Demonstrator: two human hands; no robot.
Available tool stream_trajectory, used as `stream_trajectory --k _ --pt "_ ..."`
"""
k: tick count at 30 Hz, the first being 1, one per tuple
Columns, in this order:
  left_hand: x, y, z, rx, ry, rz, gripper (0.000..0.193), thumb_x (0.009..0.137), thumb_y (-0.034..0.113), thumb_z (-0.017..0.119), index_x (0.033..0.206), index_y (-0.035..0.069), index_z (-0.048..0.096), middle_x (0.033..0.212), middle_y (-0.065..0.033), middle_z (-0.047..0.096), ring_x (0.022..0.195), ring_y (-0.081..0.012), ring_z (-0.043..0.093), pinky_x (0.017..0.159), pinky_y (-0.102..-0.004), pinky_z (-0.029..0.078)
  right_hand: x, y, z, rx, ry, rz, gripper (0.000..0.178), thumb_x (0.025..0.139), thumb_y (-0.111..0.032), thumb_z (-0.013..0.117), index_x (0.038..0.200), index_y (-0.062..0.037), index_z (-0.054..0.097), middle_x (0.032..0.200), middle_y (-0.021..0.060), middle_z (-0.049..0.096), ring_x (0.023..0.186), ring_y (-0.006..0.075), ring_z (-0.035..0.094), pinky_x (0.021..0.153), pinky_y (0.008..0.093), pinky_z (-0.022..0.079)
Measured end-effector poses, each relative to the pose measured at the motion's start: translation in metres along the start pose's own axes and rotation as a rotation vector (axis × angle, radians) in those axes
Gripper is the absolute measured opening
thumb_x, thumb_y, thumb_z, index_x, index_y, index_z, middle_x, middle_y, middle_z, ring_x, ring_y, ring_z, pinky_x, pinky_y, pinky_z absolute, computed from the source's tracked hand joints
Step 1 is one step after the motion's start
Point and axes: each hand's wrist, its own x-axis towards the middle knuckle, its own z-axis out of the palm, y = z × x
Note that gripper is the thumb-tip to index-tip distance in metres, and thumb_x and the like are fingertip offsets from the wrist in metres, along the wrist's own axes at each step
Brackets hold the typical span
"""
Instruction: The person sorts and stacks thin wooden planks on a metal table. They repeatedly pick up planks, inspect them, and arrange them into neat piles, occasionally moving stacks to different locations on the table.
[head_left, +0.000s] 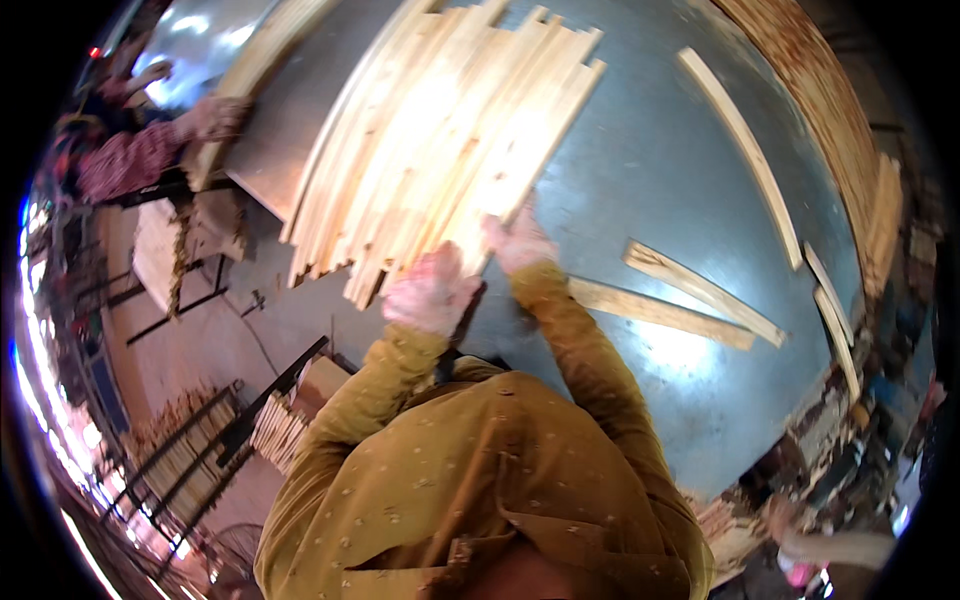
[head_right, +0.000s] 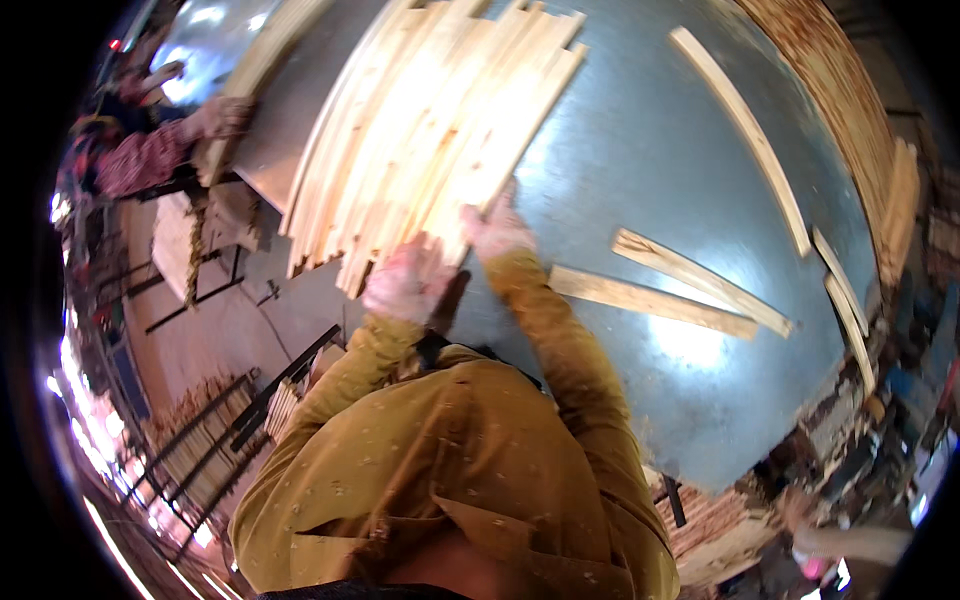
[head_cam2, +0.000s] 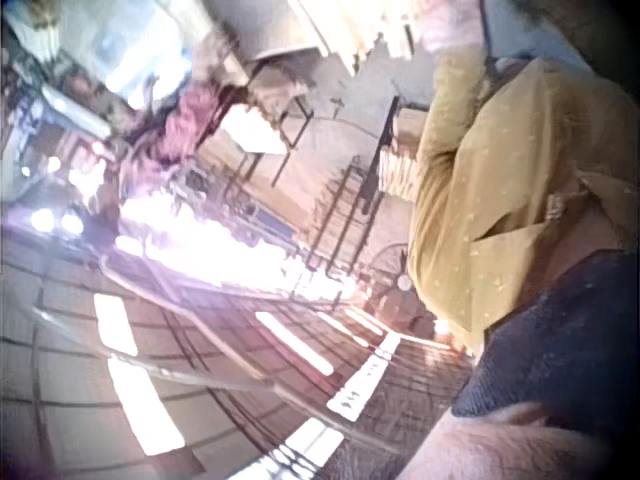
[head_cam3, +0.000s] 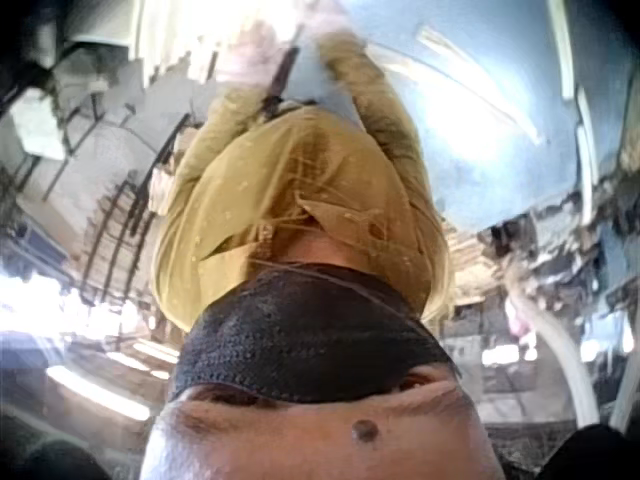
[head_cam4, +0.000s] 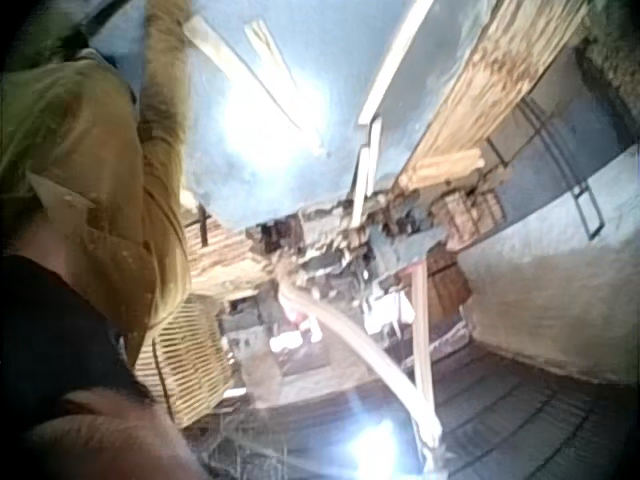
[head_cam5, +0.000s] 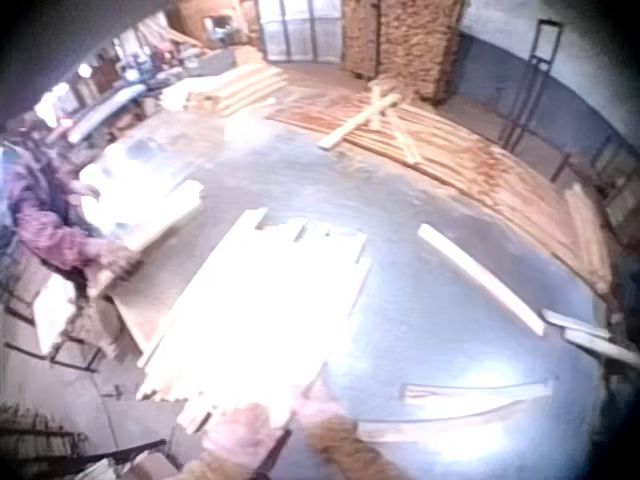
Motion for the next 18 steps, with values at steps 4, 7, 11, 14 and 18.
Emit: stream_trajectory --k 4,7,11,14,18 --pt "0.004 0.003 0.010 0.230 0.257 0.285 0.094 0.073 0.046 0.077 0.144 0.002 0.035 0.142 -0.0277 0.040 0.127 -0.0452 0.044 0.108 -0.0571 0.033 0.006 -0.006 -0.009 -0.143 -0.131 0.022 0.091 0.096 -0.052 0.045 0.156 -0.0042 -0.005 0.127 0.0283 0.061 0.116 0.0438 0.060 0.102 0.0430 0.045" --pt "0.024 -0.001 0.033 0.372 0.076 0.174 0.089 0.074 0.041 0.076 0.144 0.001 0.036 0.145 -0.0290 0.033 0.136 -0.0459 0.030 0.115 -0.0608 0.018 0.014 0.018 -0.008 -0.026 -0.199 -0.048 0.087 0.098 -0.049 0.041 0.156 -0.0048 -0.006 0.127 0.0282 0.060 0.117 0.0434 0.059 0.102 0.0411 0.044" --pt "0.028 -0.015 0.047 0.424 0.043 0.106 0.089 0.079 0.039 0.068 0.150 0.002 0.029 0.153 -0.0289 0.027 0.143 -0.0472 0.023 0.118 -0.0610 0.011 0.027 0.021 0.006 0.075 -0.282 -0.090 0.079 0.101 -0.041 0.045 0.157 -0.0070 0.002 0.137 0.0273 0.054 0.123 0.0387 0.056 0.107 0.0391 0.043" --pt "0.045 -0.046 0.052 0.531 0.051 0.095 0.090 0.084 0.036 0.063 0.156 0.004 0.020 0.160 -0.0260 0.018 0.150 -0.0411 0.012 0.122 -0.0549 0.003 0.024 0.051 -0.009 0.300 -0.279 -0.262 0.070 0.100 -0.036 0.053 0.154 -0.0063 0.020 0.140 0.0259 0.048 0.128 0.0319 0.050 0.104 0.0377 0.045" --pt "0.043 -0.090 0.040 0.836 -0.085 -0.105 0.081 0.099 0.051 0.041 0.158 0.009 0.006 0.164 -0.0205 0.001 0.152 -0.0352 0.000 0.121 -0.0556 0.001 -0.047 0.088 -0.073 -0.390 -0.104 -0.465 0.068 0.090 -0.038 0.068 0.145 -0.0068 0.043 0.125 0.0227 0.060 0.116 0.0282 0.060 0.091 0.0425 0.054"
